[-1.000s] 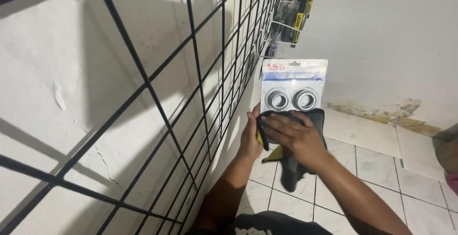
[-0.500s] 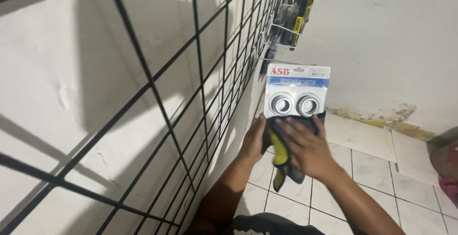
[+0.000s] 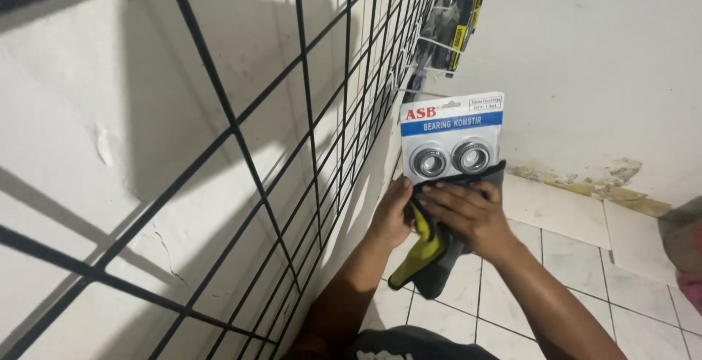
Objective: The person wipes a packaged set of bearings with a cloth, then hangs it on a wall grid. They then pick up a smaller packaged item and wipe it with the cloth as well.
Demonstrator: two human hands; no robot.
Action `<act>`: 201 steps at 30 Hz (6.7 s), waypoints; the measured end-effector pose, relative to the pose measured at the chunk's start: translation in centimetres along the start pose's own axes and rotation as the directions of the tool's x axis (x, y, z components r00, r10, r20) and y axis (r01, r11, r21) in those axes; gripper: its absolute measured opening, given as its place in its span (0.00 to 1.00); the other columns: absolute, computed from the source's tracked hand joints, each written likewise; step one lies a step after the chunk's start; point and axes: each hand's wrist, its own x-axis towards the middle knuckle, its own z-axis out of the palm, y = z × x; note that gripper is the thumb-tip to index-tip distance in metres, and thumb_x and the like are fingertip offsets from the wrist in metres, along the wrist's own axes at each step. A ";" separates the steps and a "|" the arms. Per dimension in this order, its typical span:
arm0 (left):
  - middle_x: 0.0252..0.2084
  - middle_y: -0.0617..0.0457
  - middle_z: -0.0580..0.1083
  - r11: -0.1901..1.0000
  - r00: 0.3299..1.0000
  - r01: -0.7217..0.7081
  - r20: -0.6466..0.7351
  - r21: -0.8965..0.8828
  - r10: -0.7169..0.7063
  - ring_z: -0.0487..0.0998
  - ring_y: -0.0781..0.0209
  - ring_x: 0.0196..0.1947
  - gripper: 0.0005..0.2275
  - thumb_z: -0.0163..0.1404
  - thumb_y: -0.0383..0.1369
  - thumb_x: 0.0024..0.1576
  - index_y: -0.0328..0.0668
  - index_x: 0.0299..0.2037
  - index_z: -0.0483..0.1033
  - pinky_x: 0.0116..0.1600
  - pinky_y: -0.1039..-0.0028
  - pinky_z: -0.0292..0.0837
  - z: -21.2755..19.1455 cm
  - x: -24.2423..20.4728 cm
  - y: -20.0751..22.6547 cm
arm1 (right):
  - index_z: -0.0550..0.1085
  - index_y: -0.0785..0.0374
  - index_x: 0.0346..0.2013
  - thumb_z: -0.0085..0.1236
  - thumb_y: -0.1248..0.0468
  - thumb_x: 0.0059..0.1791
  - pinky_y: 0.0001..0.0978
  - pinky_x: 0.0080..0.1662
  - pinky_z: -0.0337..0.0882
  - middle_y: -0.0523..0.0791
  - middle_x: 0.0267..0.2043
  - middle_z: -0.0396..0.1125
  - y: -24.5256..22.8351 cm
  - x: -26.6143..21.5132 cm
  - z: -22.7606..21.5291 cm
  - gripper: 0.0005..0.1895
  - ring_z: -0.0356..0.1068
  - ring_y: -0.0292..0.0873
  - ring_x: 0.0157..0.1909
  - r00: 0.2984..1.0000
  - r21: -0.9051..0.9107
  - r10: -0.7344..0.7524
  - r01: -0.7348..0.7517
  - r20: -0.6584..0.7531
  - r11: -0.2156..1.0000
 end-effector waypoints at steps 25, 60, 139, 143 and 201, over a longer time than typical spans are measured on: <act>0.18 0.63 0.67 0.999 0.991 0.052 -0.122 -0.008 -0.053 0.66 0.77 0.15 0.19 0.49 0.56 0.62 0.50 0.33 0.69 0.21 0.90 0.61 3.7 -0.5 2.6 | 0.81 0.53 0.39 0.54 0.58 0.55 0.41 0.54 0.70 0.42 0.48 0.77 -0.6 1.5 2.6 0.09 0.76 0.46 0.51 0.978 0.010 -0.086 0.090 -0.189 0.996; 0.54 0.44 0.78 0.995 0.986 0.070 -0.147 -0.078 -0.081 0.81 0.47 0.49 0.31 0.32 0.64 0.62 0.56 0.64 0.69 0.52 0.51 0.79 -0.6 0.6 1.7 | 0.81 0.64 0.43 0.58 0.60 0.52 0.50 0.52 0.75 0.51 0.44 0.76 2.8 -0.8 -0.3 0.11 0.76 0.57 0.46 0.996 0.012 0.021 -0.020 -0.084 1.000; 0.60 0.40 0.73 0.998 0.999 -0.017 0.046 -0.056 0.019 0.78 0.44 0.54 0.26 0.38 0.50 0.66 0.51 0.72 0.58 0.57 0.50 0.77 0.1 0.3 0.1 | 0.77 0.71 0.44 0.52 0.55 0.55 0.59 0.57 0.67 0.56 0.52 0.72 2.7 -4.1 2.7 0.19 0.69 0.66 0.55 0.957 0.150 0.147 -0.112 -0.250 0.982; 0.61 0.36 0.72 1.000 0.997 -0.021 0.075 0.010 0.020 0.76 0.40 0.56 0.25 0.38 0.49 0.66 0.47 0.70 0.61 0.59 0.44 0.73 1.7 0.2 0.4 | 0.78 0.61 0.50 0.52 0.50 0.54 0.54 0.60 0.63 0.48 0.51 0.69 2.6 -3.9 2.1 0.20 0.65 0.59 0.56 0.972 0.050 0.194 -0.189 -0.135 0.981; 0.52 0.39 0.78 0.998 0.995 0.068 0.068 -0.004 -0.067 0.81 0.47 0.48 0.25 0.40 0.52 0.64 0.43 0.62 0.71 0.56 0.52 0.78 2.0 0.4 2.4 | 0.82 0.57 0.39 0.62 0.59 0.49 0.46 0.59 0.64 0.44 0.48 0.76 1.1 -3.8 0.8 0.07 0.71 0.55 0.53 0.919 0.220 0.296 -0.242 -0.261 0.945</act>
